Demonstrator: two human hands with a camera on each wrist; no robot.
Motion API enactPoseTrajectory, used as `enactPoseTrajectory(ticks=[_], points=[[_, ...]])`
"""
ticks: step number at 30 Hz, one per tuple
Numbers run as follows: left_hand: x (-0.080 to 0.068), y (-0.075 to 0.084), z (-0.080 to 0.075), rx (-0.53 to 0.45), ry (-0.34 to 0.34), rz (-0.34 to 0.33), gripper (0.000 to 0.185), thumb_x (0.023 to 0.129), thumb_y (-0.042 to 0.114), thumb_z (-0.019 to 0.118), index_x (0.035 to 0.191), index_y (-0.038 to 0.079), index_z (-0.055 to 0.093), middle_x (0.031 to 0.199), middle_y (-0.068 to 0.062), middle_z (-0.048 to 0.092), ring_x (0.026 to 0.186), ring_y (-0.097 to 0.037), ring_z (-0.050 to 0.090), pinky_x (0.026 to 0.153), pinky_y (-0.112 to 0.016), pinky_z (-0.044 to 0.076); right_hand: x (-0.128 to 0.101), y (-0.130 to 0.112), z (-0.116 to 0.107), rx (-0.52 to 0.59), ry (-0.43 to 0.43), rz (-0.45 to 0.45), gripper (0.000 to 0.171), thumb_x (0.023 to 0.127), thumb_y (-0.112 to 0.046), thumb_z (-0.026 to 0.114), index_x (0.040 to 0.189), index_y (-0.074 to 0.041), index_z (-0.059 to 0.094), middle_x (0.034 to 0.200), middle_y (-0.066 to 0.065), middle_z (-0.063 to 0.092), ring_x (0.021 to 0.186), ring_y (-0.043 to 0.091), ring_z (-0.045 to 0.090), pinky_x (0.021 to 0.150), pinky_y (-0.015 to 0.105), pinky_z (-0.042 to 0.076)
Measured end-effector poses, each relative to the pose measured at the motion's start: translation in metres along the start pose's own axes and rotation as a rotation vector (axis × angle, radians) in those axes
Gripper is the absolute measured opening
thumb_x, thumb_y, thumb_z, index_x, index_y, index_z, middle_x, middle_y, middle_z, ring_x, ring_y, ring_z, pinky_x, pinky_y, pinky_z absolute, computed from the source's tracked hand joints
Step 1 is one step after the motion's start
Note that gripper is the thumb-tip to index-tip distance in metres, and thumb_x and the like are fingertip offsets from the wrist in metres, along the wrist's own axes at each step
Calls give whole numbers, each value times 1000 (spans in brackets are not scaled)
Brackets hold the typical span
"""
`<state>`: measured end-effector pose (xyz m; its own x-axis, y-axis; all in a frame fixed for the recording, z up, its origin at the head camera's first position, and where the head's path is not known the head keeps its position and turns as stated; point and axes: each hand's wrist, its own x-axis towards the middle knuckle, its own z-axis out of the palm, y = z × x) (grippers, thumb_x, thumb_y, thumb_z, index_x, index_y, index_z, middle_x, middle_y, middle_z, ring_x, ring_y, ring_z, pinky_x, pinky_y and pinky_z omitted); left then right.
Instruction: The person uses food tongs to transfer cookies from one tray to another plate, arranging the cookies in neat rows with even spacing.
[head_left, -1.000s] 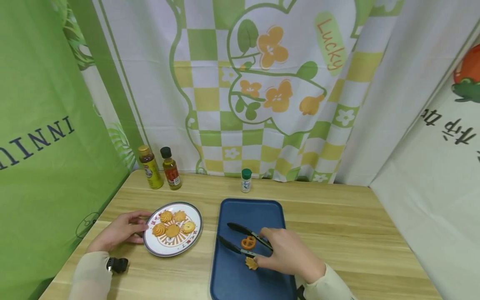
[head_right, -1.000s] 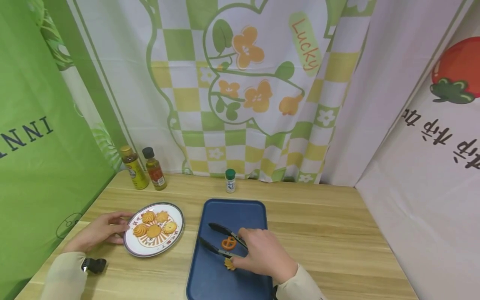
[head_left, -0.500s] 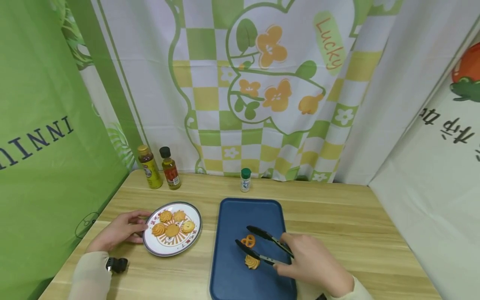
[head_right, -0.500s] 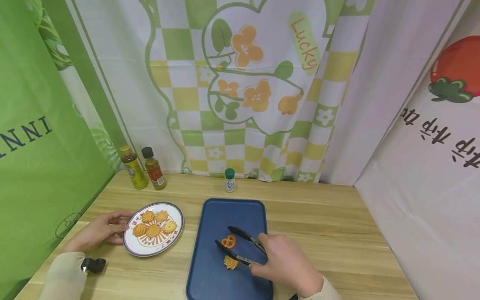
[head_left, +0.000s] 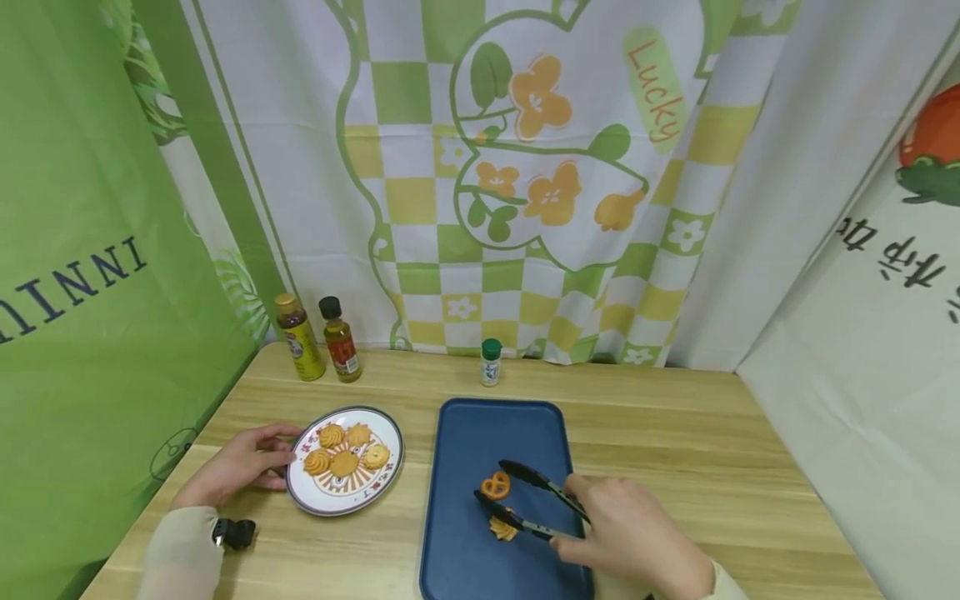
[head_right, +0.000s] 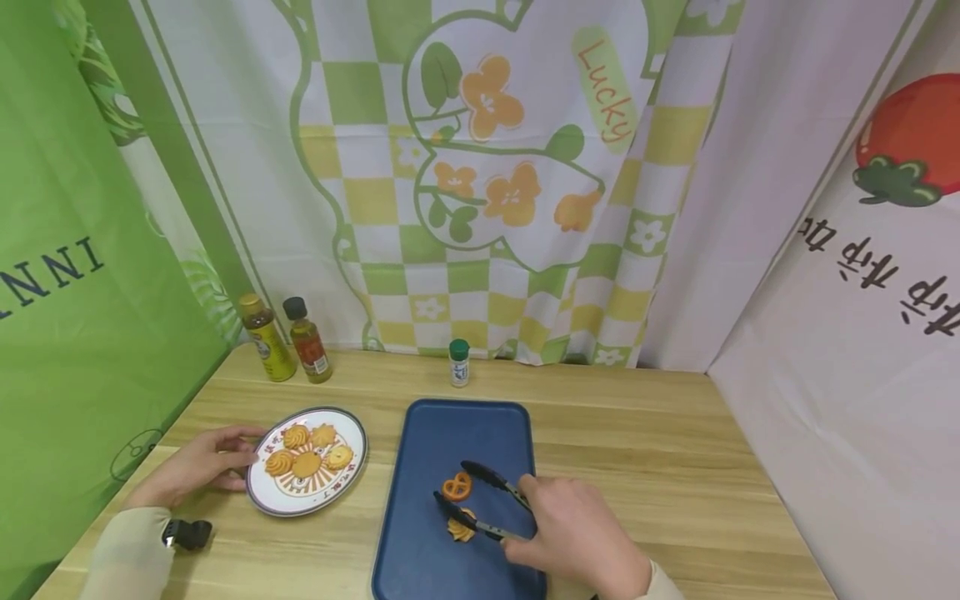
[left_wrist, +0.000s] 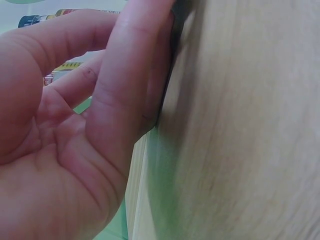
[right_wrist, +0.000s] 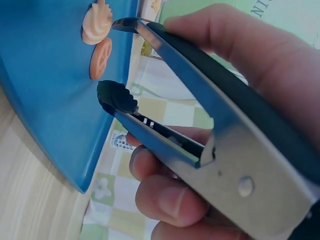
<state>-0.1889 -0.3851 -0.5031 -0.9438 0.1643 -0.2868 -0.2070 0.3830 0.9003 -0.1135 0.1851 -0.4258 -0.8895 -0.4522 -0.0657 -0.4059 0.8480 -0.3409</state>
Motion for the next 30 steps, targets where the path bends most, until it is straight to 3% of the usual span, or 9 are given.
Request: enactPoseTrajectory(ticks=[12,19,30], points=[[0,-3,0,-21,-12,3,65,106,0,69,162,-16,39,123,-20,65,89,-21,75,79,-37,77,4,-1,-4,-24,19,-29,39,86,-51,89,97,-19,69,66,-13,52,54,4,41,45,21,32],[0,-5,0,-18,-18,7,66,106,0,69,162,-16,39,122,-19,65,89,-21,75,80,-38,77,7,3,-7,-56,16,-15,46,84,-53,90,105,-15,75,78,-9,69,61,4,49,50,26,42],[2,-3,-1,-14,-2,-7,66,106,0,69,163,-14,39,122,-18,65,87,-21,75,77,-38,77,6,7,-5,-54,26,-39,44,85,-52,89,106,-15,75,67,-16,56,56,4,42,47,22,34]])
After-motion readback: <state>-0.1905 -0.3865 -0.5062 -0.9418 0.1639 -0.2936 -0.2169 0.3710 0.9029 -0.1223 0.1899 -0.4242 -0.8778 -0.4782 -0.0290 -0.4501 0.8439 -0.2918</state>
